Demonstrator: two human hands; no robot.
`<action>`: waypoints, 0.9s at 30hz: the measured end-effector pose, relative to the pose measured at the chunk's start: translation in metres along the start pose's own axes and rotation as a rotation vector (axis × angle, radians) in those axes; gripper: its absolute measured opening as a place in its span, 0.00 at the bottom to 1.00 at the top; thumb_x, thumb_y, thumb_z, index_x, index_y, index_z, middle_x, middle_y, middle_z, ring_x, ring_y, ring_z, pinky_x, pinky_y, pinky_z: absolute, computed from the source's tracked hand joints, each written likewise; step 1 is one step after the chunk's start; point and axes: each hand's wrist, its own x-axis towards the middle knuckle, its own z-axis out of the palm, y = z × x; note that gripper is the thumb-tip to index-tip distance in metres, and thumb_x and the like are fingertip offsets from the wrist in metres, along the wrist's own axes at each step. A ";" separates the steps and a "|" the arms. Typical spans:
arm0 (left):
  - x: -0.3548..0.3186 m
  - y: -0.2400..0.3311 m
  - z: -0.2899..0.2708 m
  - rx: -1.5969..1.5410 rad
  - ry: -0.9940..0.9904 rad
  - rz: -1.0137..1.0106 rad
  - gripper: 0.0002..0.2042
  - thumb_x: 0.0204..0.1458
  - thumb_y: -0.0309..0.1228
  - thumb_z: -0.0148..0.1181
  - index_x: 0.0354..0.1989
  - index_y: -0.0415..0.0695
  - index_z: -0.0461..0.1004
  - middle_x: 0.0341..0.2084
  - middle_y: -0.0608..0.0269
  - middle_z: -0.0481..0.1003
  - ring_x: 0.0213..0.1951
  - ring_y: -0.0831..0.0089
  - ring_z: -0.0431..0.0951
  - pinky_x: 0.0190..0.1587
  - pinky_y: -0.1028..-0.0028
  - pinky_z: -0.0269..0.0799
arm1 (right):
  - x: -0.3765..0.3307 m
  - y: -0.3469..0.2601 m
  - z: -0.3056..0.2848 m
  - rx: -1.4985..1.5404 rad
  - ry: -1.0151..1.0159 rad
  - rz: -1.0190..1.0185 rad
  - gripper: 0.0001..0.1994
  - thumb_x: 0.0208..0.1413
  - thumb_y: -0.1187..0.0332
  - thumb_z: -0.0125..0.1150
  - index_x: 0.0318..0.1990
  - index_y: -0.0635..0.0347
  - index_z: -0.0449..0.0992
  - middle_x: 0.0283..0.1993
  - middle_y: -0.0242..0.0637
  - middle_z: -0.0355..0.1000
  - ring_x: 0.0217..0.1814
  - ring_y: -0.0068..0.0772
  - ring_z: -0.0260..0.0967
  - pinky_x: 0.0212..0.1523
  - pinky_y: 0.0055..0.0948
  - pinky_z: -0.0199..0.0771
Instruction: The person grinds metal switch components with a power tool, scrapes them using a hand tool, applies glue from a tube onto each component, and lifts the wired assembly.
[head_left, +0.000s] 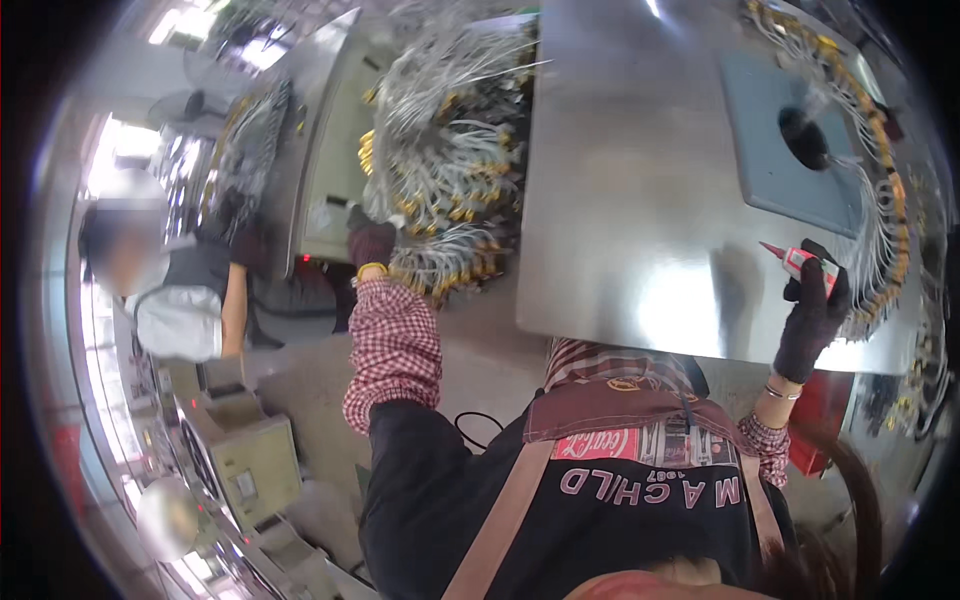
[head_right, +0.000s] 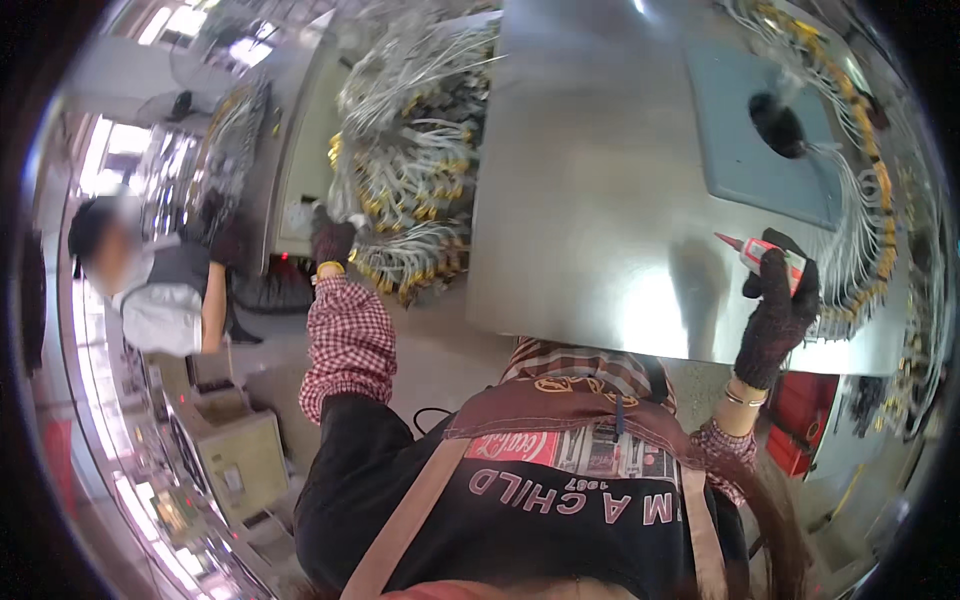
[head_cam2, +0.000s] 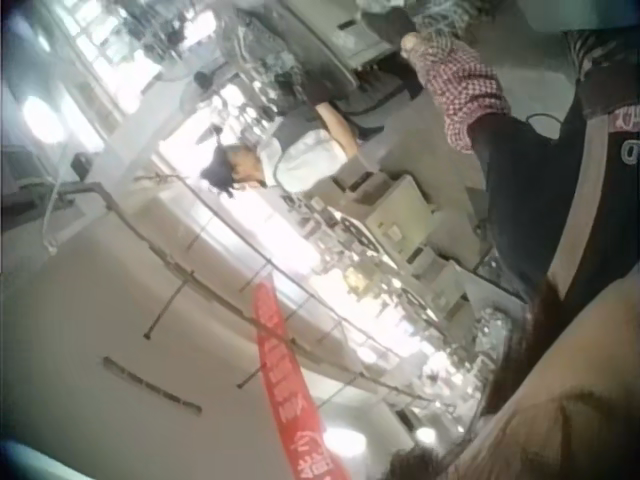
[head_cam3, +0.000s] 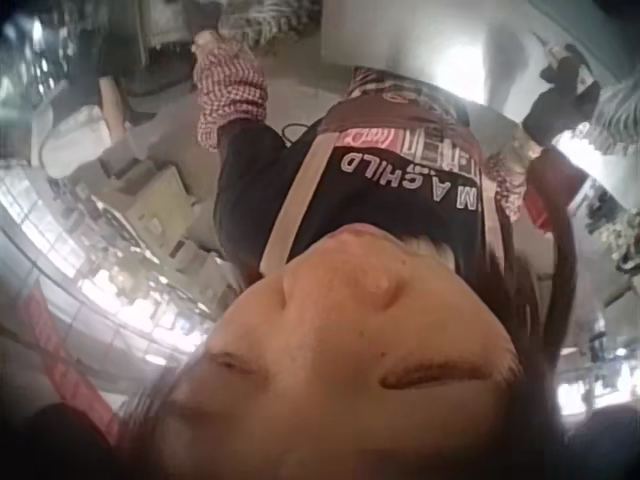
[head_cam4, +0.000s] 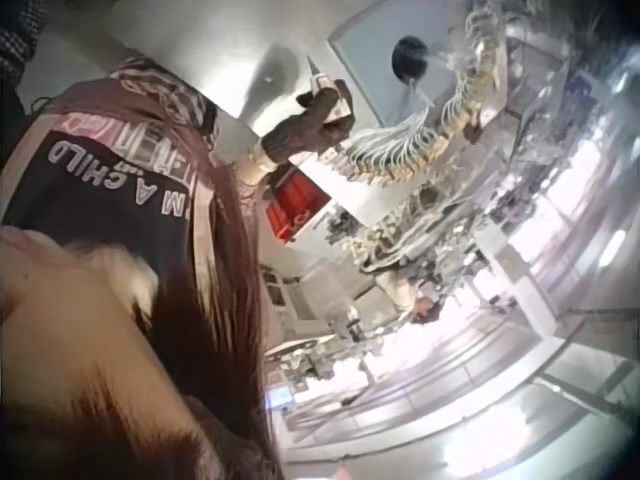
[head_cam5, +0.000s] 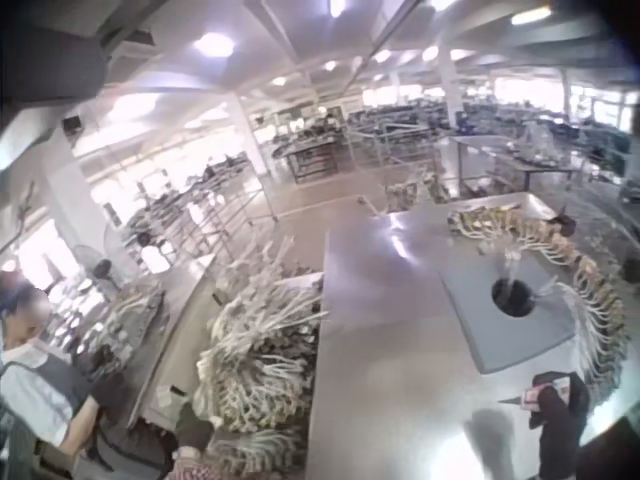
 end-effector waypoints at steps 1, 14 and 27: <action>-0.001 0.031 -0.018 0.094 0.134 -0.016 0.40 0.47 0.46 0.69 0.66 0.38 0.62 0.59 0.44 0.69 0.61 0.44 0.69 0.63 0.55 0.65 | -0.004 -0.003 -0.003 0.008 0.025 0.021 0.13 0.59 0.66 0.65 0.48 0.65 0.78 0.33 0.29 0.75 0.25 0.16 0.64 0.26 0.18 0.62; 0.068 0.582 0.069 0.382 1.148 1.782 0.24 0.61 0.39 0.49 0.63 0.43 0.66 0.62 0.57 0.67 0.61 0.60 0.68 0.62 0.61 0.66 | -0.102 0.007 0.025 0.961 0.207 0.541 0.11 0.62 0.60 0.58 0.37 0.59 0.70 0.28 0.37 0.71 0.20 0.22 0.65 0.17 0.20 0.62; -0.001 0.657 0.091 0.351 0.038 2.018 0.05 0.49 0.33 0.59 0.31 0.54 0.81 0.38 0.59 0.76 0.46 0.59 0.77 0.46 0.63 0.77 | -0.100 0.003 0.012 1.149 -0.015 0.618 0.10 0.61 0.73 0.58 0.48 0.57 0.68 0.44 0.36 0.74 0.42 0.29 0.76 0.46 0.32 0.83</action>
